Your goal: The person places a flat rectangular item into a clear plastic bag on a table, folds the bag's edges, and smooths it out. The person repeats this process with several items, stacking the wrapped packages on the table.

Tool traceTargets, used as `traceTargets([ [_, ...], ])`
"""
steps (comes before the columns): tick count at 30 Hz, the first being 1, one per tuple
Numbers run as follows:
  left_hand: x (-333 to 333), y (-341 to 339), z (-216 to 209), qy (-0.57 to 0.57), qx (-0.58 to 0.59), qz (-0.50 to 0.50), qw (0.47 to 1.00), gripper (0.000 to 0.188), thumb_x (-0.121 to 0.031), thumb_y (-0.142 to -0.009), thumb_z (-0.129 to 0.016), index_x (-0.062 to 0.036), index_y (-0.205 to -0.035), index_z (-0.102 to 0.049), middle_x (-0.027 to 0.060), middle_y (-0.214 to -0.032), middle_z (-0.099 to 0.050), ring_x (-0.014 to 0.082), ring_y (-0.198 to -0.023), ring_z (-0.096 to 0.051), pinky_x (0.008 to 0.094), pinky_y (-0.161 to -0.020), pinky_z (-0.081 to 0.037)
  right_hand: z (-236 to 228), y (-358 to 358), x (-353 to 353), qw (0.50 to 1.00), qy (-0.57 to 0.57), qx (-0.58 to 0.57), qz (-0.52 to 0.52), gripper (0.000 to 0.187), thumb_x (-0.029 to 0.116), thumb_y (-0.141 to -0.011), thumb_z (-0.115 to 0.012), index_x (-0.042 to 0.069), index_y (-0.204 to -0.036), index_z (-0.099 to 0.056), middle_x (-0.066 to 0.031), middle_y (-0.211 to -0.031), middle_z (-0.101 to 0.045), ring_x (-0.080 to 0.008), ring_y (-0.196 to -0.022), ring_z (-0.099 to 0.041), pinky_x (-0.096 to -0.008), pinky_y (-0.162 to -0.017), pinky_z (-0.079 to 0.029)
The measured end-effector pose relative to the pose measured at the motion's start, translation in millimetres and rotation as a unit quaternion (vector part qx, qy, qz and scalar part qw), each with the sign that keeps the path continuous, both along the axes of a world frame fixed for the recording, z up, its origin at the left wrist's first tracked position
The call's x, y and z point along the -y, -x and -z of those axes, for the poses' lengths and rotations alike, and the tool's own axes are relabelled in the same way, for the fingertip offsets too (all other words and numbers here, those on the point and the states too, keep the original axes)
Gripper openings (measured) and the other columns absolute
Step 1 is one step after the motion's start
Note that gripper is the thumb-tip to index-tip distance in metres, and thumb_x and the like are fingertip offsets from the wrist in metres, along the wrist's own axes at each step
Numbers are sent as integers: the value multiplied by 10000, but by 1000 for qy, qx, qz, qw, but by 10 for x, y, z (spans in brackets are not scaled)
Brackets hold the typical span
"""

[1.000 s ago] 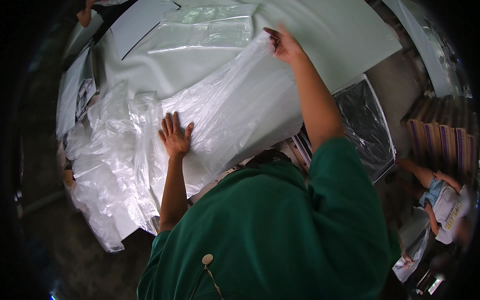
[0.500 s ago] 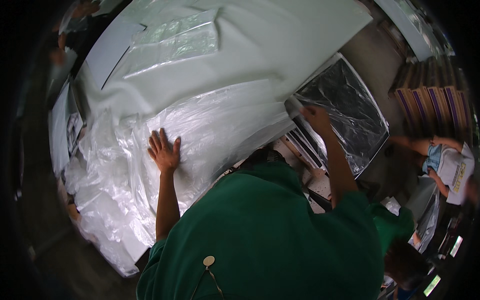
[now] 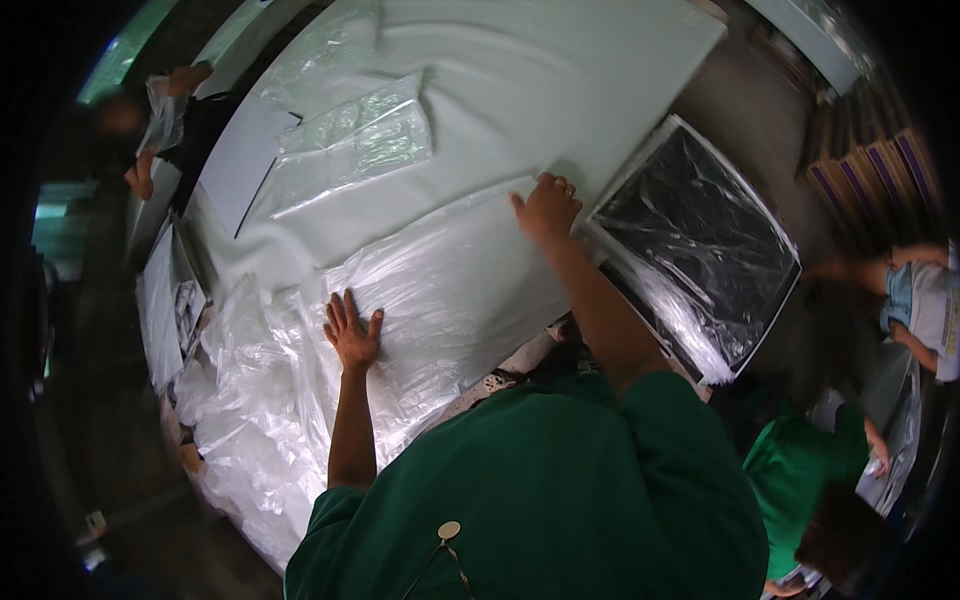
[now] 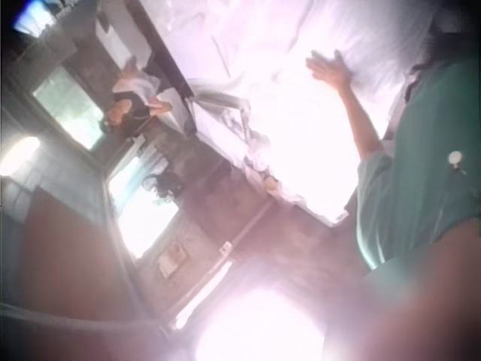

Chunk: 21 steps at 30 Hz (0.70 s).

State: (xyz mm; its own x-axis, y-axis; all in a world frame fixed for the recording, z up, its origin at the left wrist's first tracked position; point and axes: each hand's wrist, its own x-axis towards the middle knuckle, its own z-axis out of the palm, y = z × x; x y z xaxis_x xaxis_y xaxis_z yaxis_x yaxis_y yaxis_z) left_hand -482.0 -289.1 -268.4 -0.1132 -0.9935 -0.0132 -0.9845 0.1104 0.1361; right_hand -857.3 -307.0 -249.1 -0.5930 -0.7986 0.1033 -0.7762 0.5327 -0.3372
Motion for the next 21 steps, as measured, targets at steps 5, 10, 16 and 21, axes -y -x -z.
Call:
traceTargets([
  [5, -83, -100, -39, 10, -17, 4, 1000, 799, -599, -796, -467, -136, -1398, -221, 165, -1450, -161, 346, -1342, -117, 530, -1059, -70, 90, -295, 385, 963, 22, 178, -200, 259, 138, -730, -669, 45, -960, -595, -144, -993, -590, -315, -921, -554, -412, -806, -427],
  [10, 55, -232, -75, 56, -53, -62, 995, 830, -638, -775, -456, -144, -1400, -221, 167, -1452, -155, 345, -1344, -108, 527, -1059, -62, -375, -394, 1476, 887, 275, 199, -313, 235, 10, -728, -628, 18, -959, -588, -160, -944, -592, -338, -885, -551, -386, -775, -447],
  [16, 136, -18, -18, 2, 20, -52, 998, 859, -654, -749, -480, -158, -1401, -222, 130, -1463, -142, 323, -1348, -105, 536, -1055, -70, -260, -516, 1392, 920, 274, -91, -266, 631, 149, -737, -654, 61, -1292, -365, -215, -1196, -452, -377, -1111, -432, -466, -927, -337],
  [21, 217, 64, -57, 23, 31, -38, 999, 886, -639, -715, -542, -156, -1394, -240, 130, -1459, -160, 318, -1344, -131, 559, -1043, -91, -61, -1209, -185, 757, 14, 71, -650, 825, 575, -732, -568, 131, -1367, -283, -129, -1420, -256, -410, -1311, -149, -638, -1006, -93],
])
